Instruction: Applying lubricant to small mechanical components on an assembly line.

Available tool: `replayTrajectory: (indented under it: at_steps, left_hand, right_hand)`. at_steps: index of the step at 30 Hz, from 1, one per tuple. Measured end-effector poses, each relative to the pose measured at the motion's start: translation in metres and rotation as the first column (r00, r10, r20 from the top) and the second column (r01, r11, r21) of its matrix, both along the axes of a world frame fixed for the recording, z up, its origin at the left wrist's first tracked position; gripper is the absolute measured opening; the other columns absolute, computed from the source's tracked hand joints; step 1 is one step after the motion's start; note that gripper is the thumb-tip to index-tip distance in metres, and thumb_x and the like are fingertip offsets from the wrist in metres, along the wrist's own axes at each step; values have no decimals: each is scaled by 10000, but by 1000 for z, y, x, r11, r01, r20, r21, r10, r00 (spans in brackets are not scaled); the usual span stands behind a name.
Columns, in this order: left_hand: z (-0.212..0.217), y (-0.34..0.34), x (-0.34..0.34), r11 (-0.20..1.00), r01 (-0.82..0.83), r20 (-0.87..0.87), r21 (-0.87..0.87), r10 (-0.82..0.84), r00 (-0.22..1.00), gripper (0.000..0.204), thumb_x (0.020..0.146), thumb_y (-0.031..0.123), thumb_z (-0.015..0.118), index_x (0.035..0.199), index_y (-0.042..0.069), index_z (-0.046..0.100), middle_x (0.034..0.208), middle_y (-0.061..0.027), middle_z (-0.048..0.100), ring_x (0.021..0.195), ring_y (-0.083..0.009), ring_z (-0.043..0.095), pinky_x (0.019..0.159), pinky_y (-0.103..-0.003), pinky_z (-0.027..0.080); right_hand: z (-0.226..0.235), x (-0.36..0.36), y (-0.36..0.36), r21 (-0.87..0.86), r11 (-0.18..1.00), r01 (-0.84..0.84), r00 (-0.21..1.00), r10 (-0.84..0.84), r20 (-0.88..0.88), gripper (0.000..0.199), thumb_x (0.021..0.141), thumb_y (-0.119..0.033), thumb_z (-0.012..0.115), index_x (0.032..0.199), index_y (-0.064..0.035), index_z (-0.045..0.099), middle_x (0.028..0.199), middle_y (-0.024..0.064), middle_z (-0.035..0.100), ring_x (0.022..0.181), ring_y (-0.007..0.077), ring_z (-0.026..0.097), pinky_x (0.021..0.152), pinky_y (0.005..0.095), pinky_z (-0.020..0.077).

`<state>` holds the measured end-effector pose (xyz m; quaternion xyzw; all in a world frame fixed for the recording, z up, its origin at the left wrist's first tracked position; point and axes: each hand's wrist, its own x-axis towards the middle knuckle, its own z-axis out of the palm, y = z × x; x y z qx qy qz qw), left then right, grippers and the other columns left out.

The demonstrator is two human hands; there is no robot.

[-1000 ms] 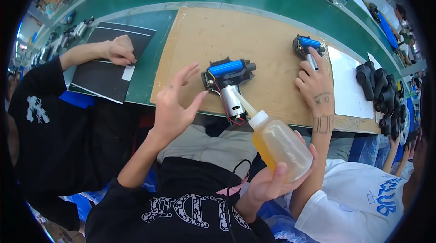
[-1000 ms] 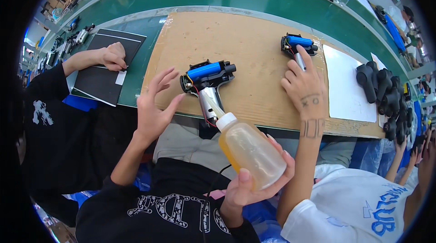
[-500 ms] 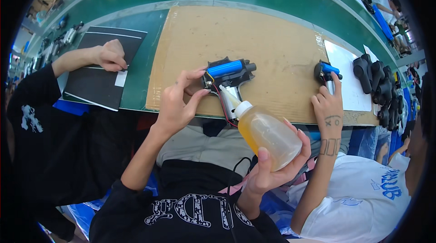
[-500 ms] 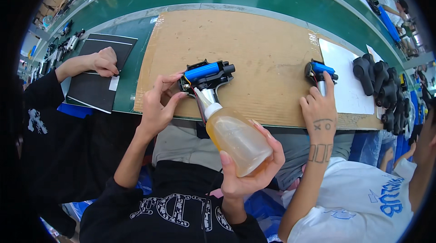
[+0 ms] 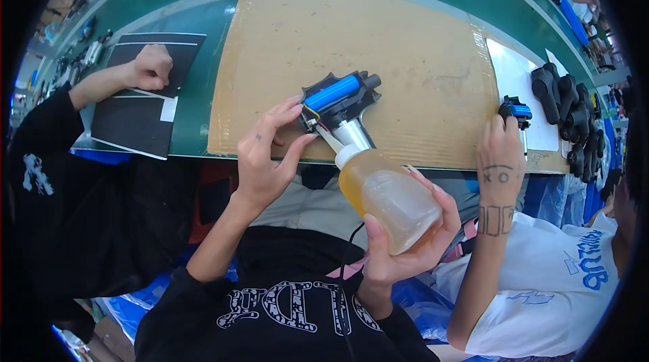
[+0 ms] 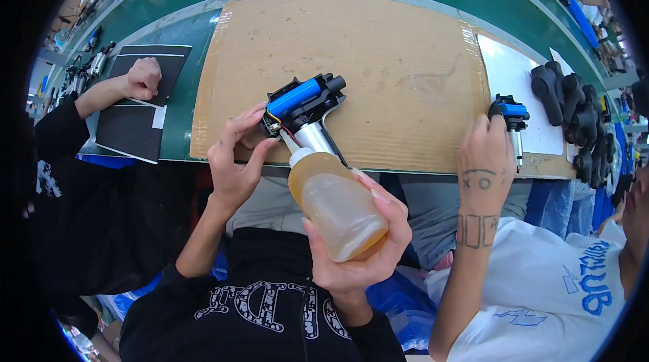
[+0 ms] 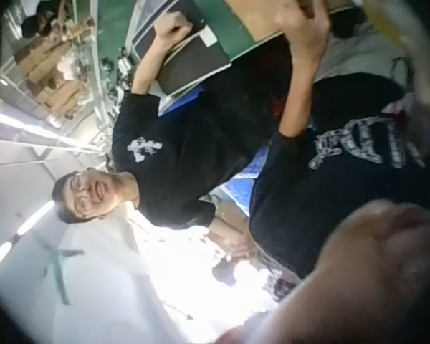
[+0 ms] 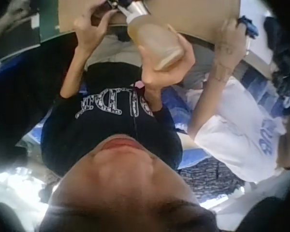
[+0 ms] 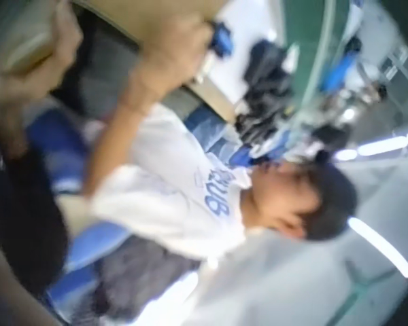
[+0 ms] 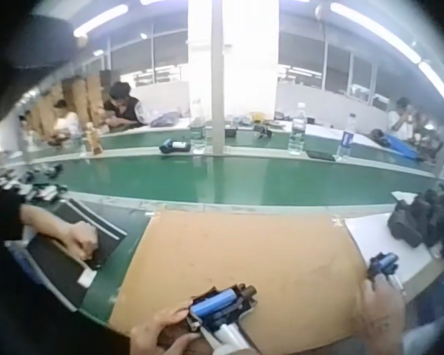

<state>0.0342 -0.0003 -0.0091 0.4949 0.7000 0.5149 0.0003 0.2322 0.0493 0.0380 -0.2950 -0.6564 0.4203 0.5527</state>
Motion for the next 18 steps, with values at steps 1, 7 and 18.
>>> replayTrajectory:
  at_steps: [1,7,18]
  left_hand:
    - [0,-1,0,1000,0,-3,1,0,1000,454,828,38,836,1242,41,651,1321,-160,703,1045,-256,734,656,-278,537]
    - [-3,0,-1,1000,8,-11,23,-7,1000,445,810,47,853,1216,41,668,1294,-183,714,1064,-269,736,670,-280,542]
    - [3,2,1,1000,6,-14,22,-6,1000,449,801,65,864,1207,43,672,1279,-187,719,1047,-274,740,660,-288,541]
  right_hand:
    - [-1,0,-1,0,1000,4,1000,-4,12,804,755,-62,813,1434,4,389,1317,288,572,1256,375,599,1072,461,515]
    - [-4,1,-5,-4,1000,23,999,-23,35,814,772,-72,833,1433,-1,363,1307,279,551,1236,372,606,1053,461,525]
    - [-7,2,-14,-73,996,44,998,-48,-49,831,794,-95,857,1424,-14,321,1294,253,514,1213,380,606,1040,494,532]
